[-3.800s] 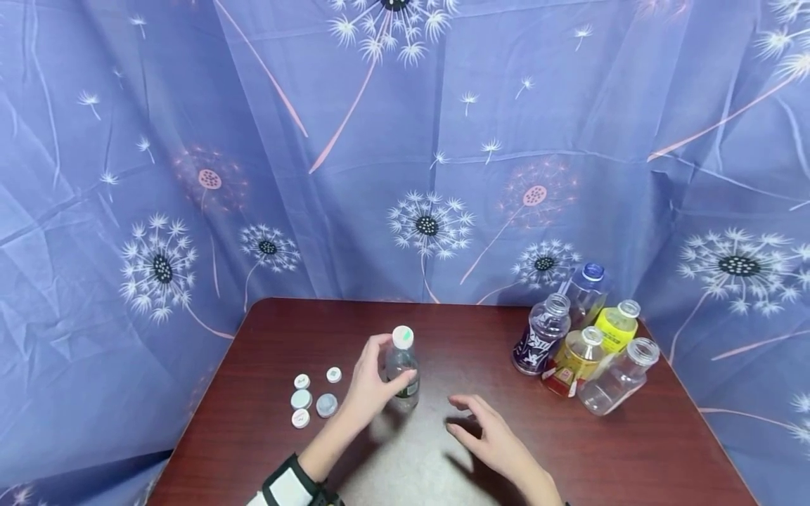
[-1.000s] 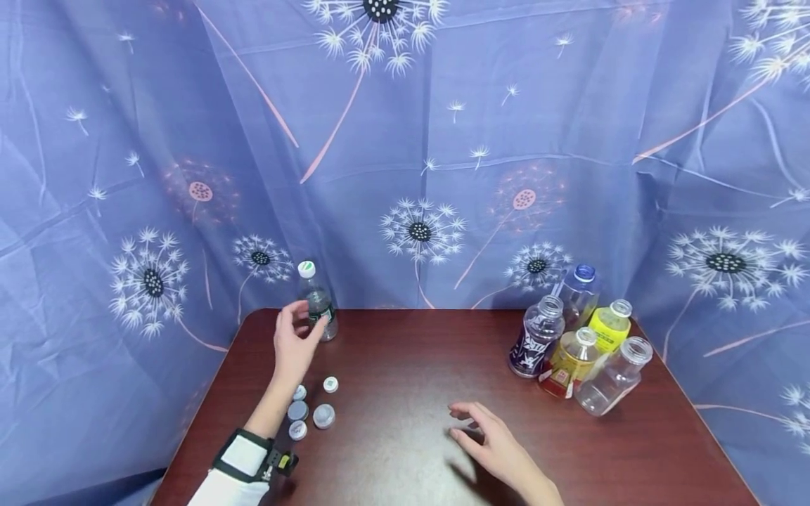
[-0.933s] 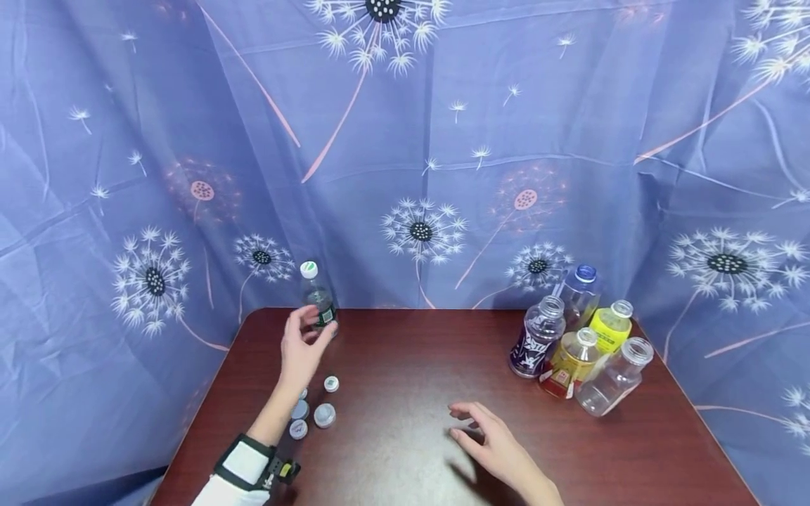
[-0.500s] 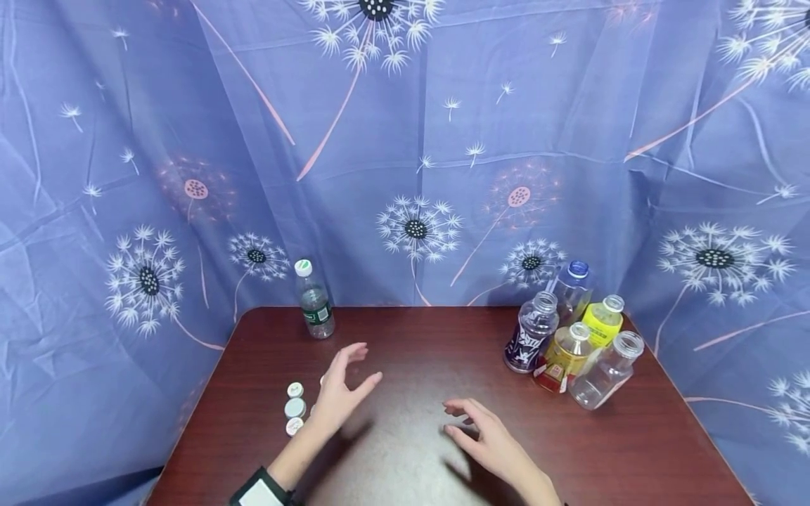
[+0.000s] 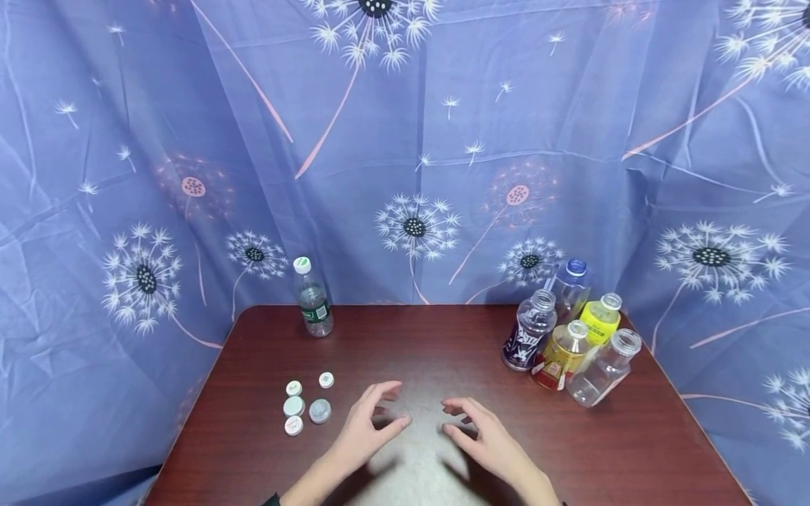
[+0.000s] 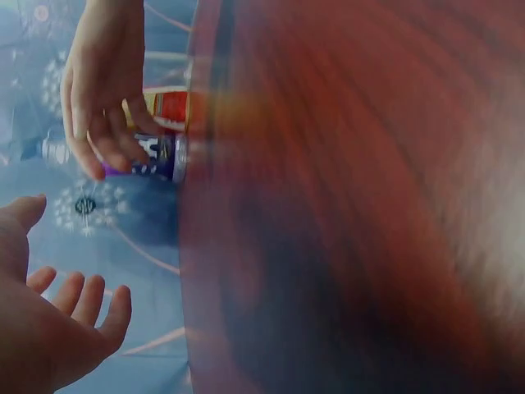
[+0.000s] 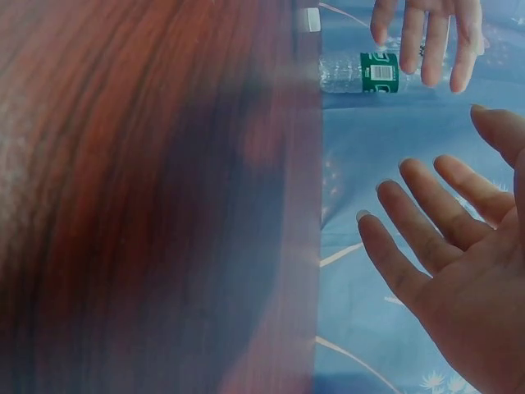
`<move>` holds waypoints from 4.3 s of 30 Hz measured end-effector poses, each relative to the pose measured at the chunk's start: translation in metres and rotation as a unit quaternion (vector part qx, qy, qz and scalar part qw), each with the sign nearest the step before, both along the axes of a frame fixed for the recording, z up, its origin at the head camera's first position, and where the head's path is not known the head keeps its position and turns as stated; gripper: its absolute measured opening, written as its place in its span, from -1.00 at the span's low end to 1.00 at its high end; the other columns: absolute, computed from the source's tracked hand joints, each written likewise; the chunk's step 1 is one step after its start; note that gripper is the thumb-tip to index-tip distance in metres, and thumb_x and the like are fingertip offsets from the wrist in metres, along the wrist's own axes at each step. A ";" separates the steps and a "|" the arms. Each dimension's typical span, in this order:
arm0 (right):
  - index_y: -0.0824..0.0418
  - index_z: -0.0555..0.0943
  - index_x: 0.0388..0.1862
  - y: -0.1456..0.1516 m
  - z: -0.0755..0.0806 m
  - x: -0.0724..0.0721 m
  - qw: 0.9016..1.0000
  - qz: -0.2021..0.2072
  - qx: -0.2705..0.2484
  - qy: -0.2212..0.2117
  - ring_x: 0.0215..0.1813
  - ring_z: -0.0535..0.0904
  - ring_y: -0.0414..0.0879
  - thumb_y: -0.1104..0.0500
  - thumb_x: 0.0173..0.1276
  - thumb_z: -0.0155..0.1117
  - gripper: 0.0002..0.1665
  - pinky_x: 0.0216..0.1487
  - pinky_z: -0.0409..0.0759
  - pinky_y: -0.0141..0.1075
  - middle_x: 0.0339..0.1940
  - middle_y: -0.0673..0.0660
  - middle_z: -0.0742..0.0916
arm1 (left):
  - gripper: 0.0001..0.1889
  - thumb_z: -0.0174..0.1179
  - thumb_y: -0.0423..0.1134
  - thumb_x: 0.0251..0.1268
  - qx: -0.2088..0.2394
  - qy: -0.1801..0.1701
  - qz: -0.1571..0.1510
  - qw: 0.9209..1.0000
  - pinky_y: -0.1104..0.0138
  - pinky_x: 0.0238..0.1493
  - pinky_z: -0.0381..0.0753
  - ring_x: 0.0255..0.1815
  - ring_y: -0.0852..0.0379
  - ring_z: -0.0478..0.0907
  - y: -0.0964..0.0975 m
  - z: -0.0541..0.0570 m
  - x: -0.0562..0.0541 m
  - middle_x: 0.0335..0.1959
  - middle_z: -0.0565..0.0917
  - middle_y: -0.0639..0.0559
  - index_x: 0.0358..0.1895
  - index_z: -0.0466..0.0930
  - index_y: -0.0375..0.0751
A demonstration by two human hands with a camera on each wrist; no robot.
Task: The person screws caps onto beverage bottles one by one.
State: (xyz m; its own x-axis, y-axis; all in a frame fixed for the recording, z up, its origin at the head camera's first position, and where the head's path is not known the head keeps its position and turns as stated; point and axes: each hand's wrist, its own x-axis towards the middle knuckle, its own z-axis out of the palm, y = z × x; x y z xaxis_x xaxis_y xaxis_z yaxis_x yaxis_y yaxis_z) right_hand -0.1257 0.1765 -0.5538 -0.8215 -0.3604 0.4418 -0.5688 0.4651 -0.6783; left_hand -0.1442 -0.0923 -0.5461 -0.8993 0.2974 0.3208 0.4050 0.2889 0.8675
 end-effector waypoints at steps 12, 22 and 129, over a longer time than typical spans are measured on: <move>0.10 0.63 0.20 0.000 0.003 0.005 1.000 -0.009 0.006 -0.003 -0.08 0.72 -0.02 0.23 0.44 0.40 -0.62 -0.10 0.75 -0.13 -0.01 0.10 0.78 | -0.44 0.49 -0.20 0.29 0.019 -0.012 -0.031 0.999 0.09 0.06 0.75 0.14 -0.16 0.63 0.008 -0.006 0.010 0.15 0.65 -0.11 0.34 0.53 -0.05; 0.13 0.64 0.20 0.036 0.012 0.012 0.995 -0.087 -0.020 -0.051 -0.06 0.72 0.01 0.27 0.42 0.41 -0.61 -0.08 0.77 -0.11 0.09 0.10 0.76 | -0.42 0.51 -0.22 0.25 0.014 0.000 -0.040 0.999 0.13 0.04 0.75 0.12 -0.14 0.63 0.010 -0.007 0.009 0.13 0.66 -0.01 0.33 0.54 -0.05; 0.35 0.54 0.37 0.031 0.011 -0.048 0.996 -0.074 -0.053 0.010 0.30 0.46 -0.45 0.42 0.17 0.56 -0.25 0.29 0.55 -0.41 0.25 0.28 0.70 | -0.55 0.32 -0.35 0.42 0.017 -0.031 -0.026 0.999 0.24 0.08 0.73 0.16 -0.12 0.62 -0.008 -0.010 0.009 0.17 0.63 -0.28 0.33 0.53 -0.14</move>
State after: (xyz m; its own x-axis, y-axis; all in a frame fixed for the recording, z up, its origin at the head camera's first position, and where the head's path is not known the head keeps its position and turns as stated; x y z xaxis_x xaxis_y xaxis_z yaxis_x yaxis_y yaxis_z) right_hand -0.1741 0.2077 -0.5424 -0.8525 -0.1875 0.4879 -0.5139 0.4716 -0.7166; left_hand -0.1352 -0.1000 -0.5557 -0.9015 0.3341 0.2752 0.3633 0.2385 0.9006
